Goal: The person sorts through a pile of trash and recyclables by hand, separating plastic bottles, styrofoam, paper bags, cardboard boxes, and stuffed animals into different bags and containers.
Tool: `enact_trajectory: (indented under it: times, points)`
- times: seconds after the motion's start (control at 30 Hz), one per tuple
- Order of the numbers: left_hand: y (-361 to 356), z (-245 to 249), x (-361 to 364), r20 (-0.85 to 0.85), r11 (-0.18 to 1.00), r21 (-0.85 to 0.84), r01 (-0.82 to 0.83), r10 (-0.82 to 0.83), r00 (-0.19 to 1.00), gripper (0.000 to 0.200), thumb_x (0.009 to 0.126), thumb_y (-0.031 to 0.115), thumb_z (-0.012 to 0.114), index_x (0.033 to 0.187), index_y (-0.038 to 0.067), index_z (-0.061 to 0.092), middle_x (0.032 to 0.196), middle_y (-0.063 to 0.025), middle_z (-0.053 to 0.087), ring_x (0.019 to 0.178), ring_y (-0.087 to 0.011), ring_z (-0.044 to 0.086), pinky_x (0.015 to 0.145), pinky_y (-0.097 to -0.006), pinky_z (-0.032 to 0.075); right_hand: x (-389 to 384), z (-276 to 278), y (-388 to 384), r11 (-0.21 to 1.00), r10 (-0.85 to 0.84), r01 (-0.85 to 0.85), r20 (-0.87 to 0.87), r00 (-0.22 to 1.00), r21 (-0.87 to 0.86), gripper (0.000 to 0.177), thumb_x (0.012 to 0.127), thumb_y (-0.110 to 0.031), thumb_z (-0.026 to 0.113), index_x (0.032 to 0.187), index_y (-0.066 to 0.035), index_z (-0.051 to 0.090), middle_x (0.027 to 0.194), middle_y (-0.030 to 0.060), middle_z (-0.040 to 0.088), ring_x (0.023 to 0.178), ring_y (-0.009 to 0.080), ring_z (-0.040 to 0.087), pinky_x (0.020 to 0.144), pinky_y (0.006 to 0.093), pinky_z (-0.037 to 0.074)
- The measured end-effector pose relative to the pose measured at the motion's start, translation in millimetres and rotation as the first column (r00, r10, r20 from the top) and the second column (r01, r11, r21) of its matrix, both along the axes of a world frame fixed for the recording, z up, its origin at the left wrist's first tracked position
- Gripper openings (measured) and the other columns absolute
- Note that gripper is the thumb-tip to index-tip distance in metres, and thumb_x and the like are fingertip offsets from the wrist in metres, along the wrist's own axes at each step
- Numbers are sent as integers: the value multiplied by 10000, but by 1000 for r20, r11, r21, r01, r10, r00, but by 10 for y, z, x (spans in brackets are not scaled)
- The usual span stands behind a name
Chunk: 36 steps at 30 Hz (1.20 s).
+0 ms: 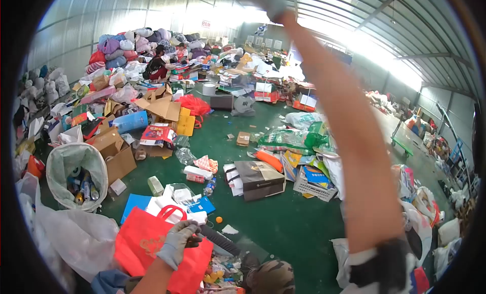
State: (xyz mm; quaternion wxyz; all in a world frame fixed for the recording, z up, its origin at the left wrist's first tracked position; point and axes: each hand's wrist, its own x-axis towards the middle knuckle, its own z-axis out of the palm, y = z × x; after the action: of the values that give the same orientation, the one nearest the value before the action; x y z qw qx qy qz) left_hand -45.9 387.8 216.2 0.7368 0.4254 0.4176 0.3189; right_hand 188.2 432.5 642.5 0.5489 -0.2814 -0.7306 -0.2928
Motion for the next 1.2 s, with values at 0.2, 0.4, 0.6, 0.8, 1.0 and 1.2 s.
enact_trajectory:
  times: [0.2,0.4,0.6,0.8,1.0,1.2]
  points:
    - [-43,-179,-40,-87,995,83,-58,65,994,221,859,141,583,1073,89,573,899,-38,628,664,-145,619,572,-275,505,1092,-4646,-222,-165,-119,582,602,790,-796,439,750,-278,628,1132,-70,570,1108,155,585,1000,268,579,845,386,456]
    - [13,-309,-347,-159,995,76,-68,79,984,231,860,147,592,1079,82,555,906,-57,624,653,-165,630,543,-282,510,824,-6569,-1706,-657,189,316,256,948,-684,458,745,-400,607,1103,-115,630,1037,112,640,887,239,621,786,359,481]
    - [-118,66,-784,90,985,-33,-168,171,981,236,868,159,576,1091,89,546,932,-90,620,647,-194,625,529,-291,514,53,-6957,-1652,-483,130,316,291,948,-817,461,792,-417,573,1132,-105,593,1080,150,618,1016,313,580,886,381,433]
    - [4,-42,-1701,10,950,134,-283,284,959,311,874,241,565,1160,150,486,956,-83,590,703,-187,614,574,-300,515,-507,-7298,-1707,-426,-207,45,146,967,-903,652,792,-438,596,1319,-105,407,1223,213,523,1116,361,510,925,389,407]
    - [-277,-1585,-2231,-133,884,-123,-451,436,890,362,854,256,599,1173,151,463,958,-94,566,678,-190,585,570,-295,487,-690,-7602,-1898,-104,-740,-825,-511,437,-555,535,757,-309,726,1149,-6,522,885,81,619,710,126,538,602,298,456]
    - [-694,-2641,-1993,-229,782,-309,-541,491,840,358,870,172,581,1197,113,449,944,-85,592,628,-178,612,492,-257,480,-832,-7623,-1113,14,-872,-628,-317,374,-778,837,694,-371,754,1316,40,372,1205,184,512,1074,229,517,860,328,444]
